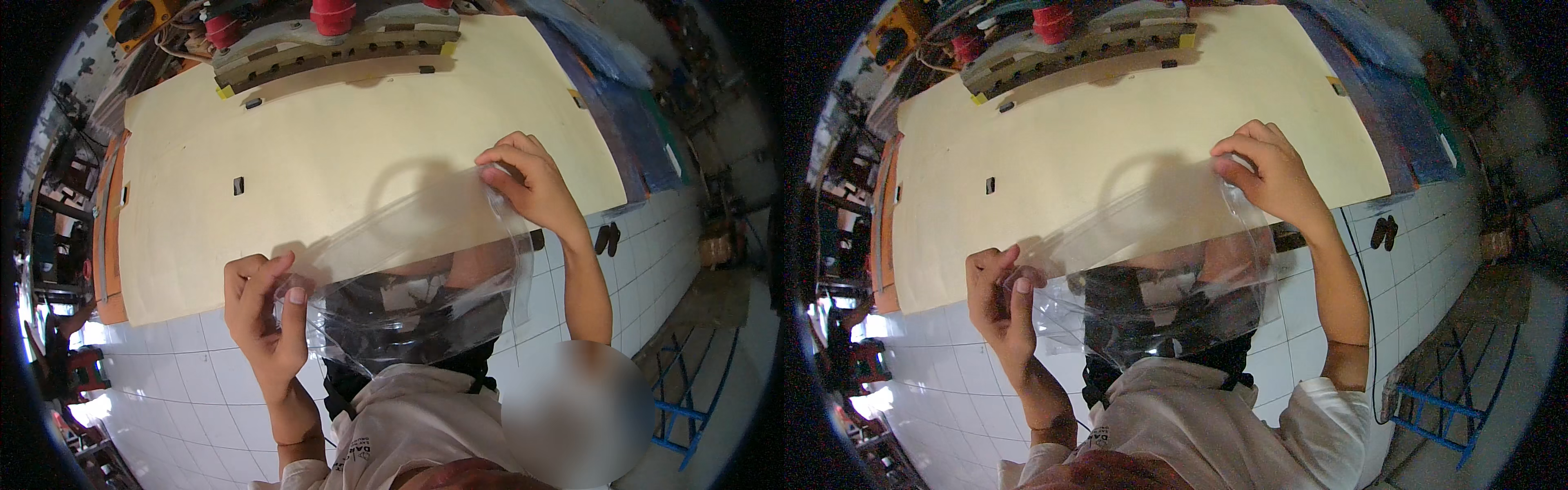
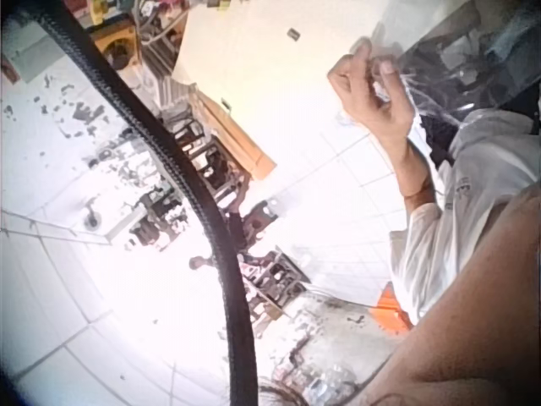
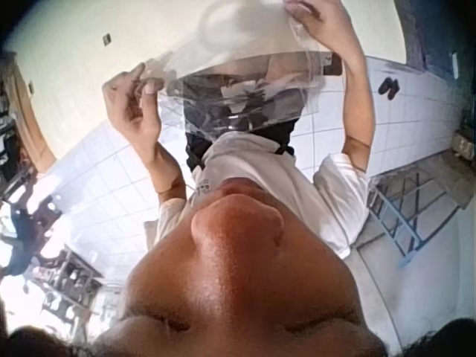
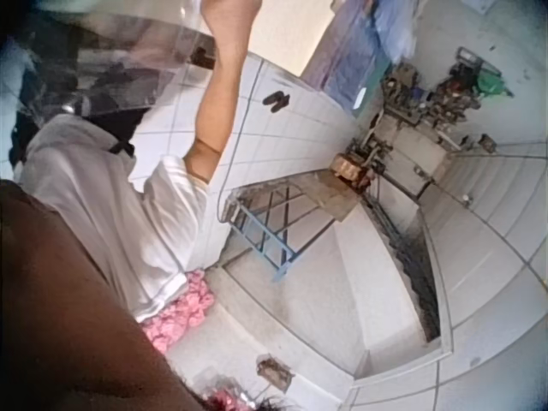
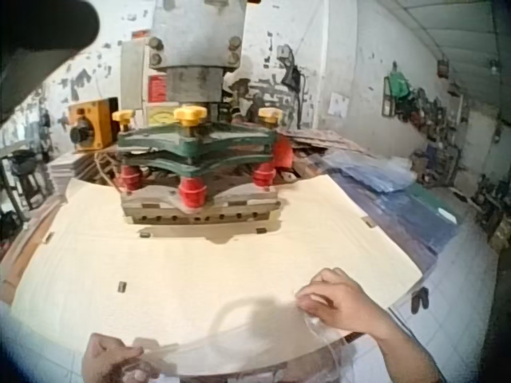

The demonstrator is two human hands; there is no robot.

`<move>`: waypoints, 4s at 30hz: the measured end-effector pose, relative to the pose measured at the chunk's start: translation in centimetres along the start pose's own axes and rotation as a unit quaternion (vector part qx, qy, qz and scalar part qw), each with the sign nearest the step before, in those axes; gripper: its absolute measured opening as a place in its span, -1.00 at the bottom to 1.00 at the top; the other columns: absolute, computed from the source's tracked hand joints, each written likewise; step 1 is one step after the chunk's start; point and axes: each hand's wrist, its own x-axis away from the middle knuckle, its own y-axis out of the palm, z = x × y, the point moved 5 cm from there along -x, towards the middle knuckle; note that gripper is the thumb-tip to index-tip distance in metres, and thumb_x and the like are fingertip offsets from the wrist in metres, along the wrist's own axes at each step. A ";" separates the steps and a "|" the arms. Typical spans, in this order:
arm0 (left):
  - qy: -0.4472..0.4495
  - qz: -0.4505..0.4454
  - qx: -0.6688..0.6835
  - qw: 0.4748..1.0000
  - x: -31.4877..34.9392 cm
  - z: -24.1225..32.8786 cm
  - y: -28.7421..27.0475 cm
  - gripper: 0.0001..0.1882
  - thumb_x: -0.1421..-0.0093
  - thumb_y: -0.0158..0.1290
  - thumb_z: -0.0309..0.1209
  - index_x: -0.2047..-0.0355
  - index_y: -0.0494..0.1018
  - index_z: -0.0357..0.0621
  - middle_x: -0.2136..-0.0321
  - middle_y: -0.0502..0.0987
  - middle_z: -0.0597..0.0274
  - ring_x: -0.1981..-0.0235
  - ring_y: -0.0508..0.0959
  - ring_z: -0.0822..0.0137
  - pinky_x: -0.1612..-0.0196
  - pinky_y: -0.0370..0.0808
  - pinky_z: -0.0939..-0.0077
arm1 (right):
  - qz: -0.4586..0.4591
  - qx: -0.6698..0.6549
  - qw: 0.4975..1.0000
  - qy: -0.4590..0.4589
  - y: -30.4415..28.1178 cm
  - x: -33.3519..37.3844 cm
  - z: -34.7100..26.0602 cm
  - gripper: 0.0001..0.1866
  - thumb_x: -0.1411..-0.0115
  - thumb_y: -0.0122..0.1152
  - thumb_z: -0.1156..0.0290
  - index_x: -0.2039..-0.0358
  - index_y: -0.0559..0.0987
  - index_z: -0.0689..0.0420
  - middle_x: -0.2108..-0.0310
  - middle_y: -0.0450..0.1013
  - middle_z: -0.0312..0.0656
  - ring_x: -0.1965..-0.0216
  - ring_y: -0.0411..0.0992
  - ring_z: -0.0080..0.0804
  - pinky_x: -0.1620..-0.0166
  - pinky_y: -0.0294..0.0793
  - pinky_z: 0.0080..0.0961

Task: The person opens and stretches a transparent plastic bag by hand, folds its corners, and flattens it along the work surface.

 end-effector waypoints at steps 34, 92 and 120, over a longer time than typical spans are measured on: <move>-0.119 0.032 0.100 0.987 -1.1 -1.5 -0.1 -0.66 0.00 0.32 -0.42 0.28 0.53 -0.43 0.65 0.45 0.34 0.63 0.42 0.62 0.56 0.33 0.76 | 0.205 -0.339 0.909 0.130 -1.2 3.5 0.7 -0.81 -0.35 -0.01 0.30 0.31 0.39 0.16 0.51 0.32 -0.34 0.54 0.31 -0.62 0.46 0.42 -0.62; -0.109 -0.124 0.053 0.985 -5.8 3.1 0.9 -0.79 -0.19 0.11 -0.46 0.49 0.53 -0.42 0.62 0.48 0.20 0.62 0.49 0.49 0.53 0.38 0.67 | -0.302 -0.459 0.835 0.022 -2.2 6.3 2.0 0.23 0.16 -0.33 -0.70 0.19 0.51 0.44 0.25 0.51 0.07 0.20 0.52 -0.22 0.09 0.48 -0.32; -0.057 0.162 0.048 0.984 -1.6 1.3 -2.8 -0.64 -0.28 0.05 -0.24 0.48 0.44 -0.36 0.72 0.37 0.26 0.69 0.42 0.44 0.60 0.37 0.61 | 0.201 -0.546 0.807 0.103 -1.3 6.7 -5.5 -0.49 -0.18 0.17 0.01 0.15 0.44 0.26 -0.06 0.31 0.03 -0.06 0.30 -0.35 -0.12 0.24 -0.40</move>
